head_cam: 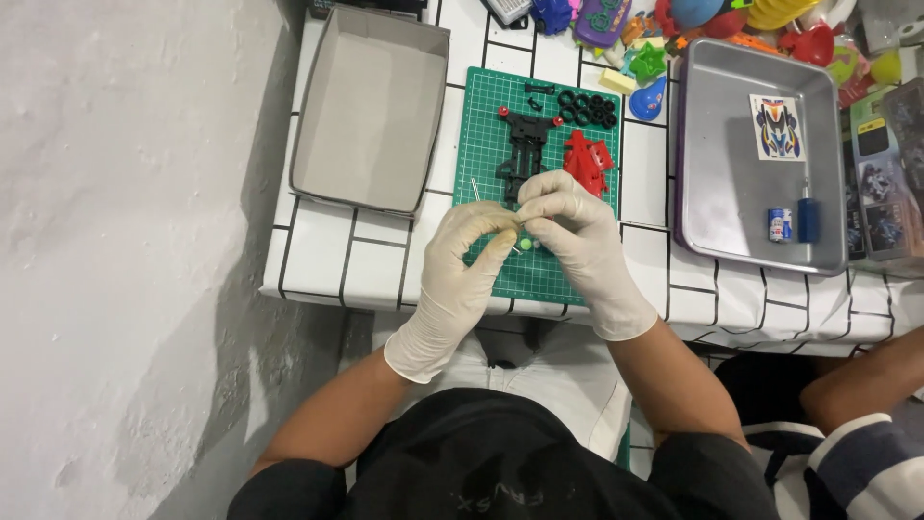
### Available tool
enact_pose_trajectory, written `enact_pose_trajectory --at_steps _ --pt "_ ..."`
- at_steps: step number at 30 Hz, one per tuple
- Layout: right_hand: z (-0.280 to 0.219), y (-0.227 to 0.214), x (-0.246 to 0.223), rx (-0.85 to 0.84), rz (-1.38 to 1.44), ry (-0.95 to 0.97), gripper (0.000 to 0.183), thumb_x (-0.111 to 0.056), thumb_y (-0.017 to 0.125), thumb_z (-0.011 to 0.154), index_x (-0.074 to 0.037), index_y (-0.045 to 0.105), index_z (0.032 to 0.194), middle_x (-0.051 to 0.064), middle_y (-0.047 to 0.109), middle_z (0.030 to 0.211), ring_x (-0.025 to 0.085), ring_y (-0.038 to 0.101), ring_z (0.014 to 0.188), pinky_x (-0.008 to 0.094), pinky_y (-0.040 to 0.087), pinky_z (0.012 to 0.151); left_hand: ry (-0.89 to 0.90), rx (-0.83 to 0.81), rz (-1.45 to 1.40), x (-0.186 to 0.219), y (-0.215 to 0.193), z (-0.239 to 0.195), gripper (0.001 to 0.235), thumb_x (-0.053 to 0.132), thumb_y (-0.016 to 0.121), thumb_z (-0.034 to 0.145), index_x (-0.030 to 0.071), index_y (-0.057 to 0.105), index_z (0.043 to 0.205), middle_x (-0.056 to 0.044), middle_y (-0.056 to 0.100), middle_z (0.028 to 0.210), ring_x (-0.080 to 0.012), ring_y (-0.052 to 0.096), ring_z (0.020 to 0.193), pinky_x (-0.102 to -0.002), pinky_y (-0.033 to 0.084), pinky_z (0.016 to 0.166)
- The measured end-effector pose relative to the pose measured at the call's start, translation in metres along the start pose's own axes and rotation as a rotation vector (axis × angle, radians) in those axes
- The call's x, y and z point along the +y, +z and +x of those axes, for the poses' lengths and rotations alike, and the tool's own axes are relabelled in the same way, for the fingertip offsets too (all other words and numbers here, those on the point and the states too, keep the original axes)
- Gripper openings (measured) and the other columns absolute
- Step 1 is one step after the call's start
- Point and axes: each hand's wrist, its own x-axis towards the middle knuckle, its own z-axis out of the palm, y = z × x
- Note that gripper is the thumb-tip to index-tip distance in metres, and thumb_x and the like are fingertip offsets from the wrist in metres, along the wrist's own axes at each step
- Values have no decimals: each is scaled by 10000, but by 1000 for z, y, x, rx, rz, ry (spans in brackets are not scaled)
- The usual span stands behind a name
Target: Assembling the internal mechanical components of a motorized toy car chassis on a hobbyist cutting mat.
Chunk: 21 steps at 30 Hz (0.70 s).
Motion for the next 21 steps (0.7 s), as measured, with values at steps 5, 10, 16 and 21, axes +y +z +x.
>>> enact_pose_trajectory --at_steps 5,10,16,21 --pt "-9 7 -11 47 -26 -55 147 -87 755 930 58 734 944 175 575 956 282 581 976 413 513 911 -125 -30 -88 1 5 -4 90 173 741 932 91 736 968 -54 700 1024 -196 653 1058 -371 478 1045" --pt "-15 10 -20 81 -61 -86 160 -84 765 914 72 737 939 182 592 929 297 595 962 432 514 905 -209 -47 -157 3 7 -6 78 115 755 911 84 743 982 -58 699 1033 -181 655 1047 -377 475 1045" --pt "-13 4 -33 13 -123 -64 167 3 827 829 59 757 970 195 674 919 329 674 942 433 546 849 -180 -75 -186 1 3 -8 72 112 745 922 75 728 982 -85 691 1039 -200 641 1044 -410 471 1032" --pt "-10 3 -39 -36 -193 -22 143 10 838 807 21 783 938 175 723 924 316 709 940 438 565 859 -169 -92 -192 -4 -1 -8 46 105 759 914 87 732 946 -62 690 1005 -181 649 1015 -382 481 1015"
